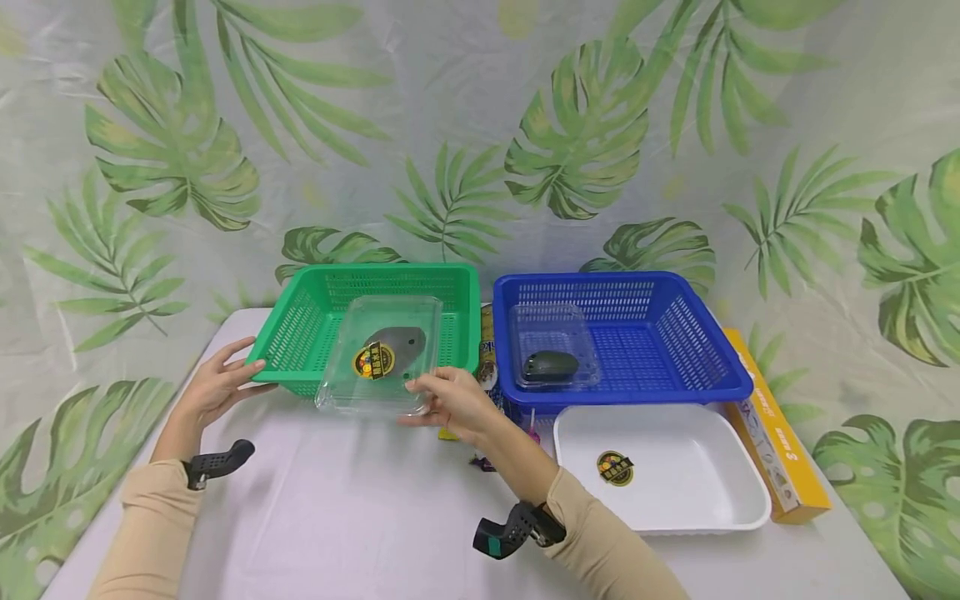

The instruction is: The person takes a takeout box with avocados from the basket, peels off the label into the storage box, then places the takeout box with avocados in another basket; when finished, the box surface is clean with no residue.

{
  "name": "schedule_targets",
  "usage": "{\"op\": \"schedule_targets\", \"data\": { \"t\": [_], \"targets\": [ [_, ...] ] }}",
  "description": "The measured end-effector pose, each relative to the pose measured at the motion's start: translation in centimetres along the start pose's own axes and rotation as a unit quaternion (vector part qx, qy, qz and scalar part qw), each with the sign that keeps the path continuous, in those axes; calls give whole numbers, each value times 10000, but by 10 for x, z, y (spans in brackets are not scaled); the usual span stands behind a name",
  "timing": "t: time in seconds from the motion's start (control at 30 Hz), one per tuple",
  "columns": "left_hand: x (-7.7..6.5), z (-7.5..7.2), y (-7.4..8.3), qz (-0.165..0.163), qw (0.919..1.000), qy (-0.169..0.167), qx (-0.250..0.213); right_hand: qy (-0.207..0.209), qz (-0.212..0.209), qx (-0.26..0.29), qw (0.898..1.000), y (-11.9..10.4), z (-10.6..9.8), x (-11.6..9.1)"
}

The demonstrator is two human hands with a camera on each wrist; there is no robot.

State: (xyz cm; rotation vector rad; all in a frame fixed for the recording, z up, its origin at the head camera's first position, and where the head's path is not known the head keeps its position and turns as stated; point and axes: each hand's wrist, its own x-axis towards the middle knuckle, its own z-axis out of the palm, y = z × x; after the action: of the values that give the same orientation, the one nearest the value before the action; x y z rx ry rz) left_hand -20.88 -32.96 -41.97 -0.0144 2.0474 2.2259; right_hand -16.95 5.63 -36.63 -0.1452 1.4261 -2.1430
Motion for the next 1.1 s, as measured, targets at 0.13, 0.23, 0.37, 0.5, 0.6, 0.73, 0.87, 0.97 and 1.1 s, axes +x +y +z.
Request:
{"op": "schedule_targets", "data": {
  "t": [0.13,0.23,0.37,0.5,0.6,0.73,0.87,0.97,1.1],
  "targets": [
    [0,0,0,27,9999,-8,-109,-196,128,-221,9995,12,-2,-5],
    [-1,-1,1,49,9999,-23,-123,-330,139,-428,9984,20,-2,-10],
    [-2,-1,1,50,9999,-38,-161,-451,155,-693,9965,32,1,-20],
    [-2,-1,0,42,9999,-27,-132,-667,199,-809,9943,43,5,-31],
    [0,-1,0,33,10000,-23,-47,-836,265,-788,9930,52,6,-38],
    [0,-1,-1,1,10000,-7,-45,-891,378,-740,9926,66,7,-42],
    [0,-1,-1,-10,10000,5,-78,-812,499,-764,9925,81,6,-44],
    [0,-1,-1,9,10000,10,-91,-760,609,-743,9925,91,4,-44],
    [-2,0,-1,47,9999,0,-155,-728,665,-670,9929,100,1,-43]
  ]
}}
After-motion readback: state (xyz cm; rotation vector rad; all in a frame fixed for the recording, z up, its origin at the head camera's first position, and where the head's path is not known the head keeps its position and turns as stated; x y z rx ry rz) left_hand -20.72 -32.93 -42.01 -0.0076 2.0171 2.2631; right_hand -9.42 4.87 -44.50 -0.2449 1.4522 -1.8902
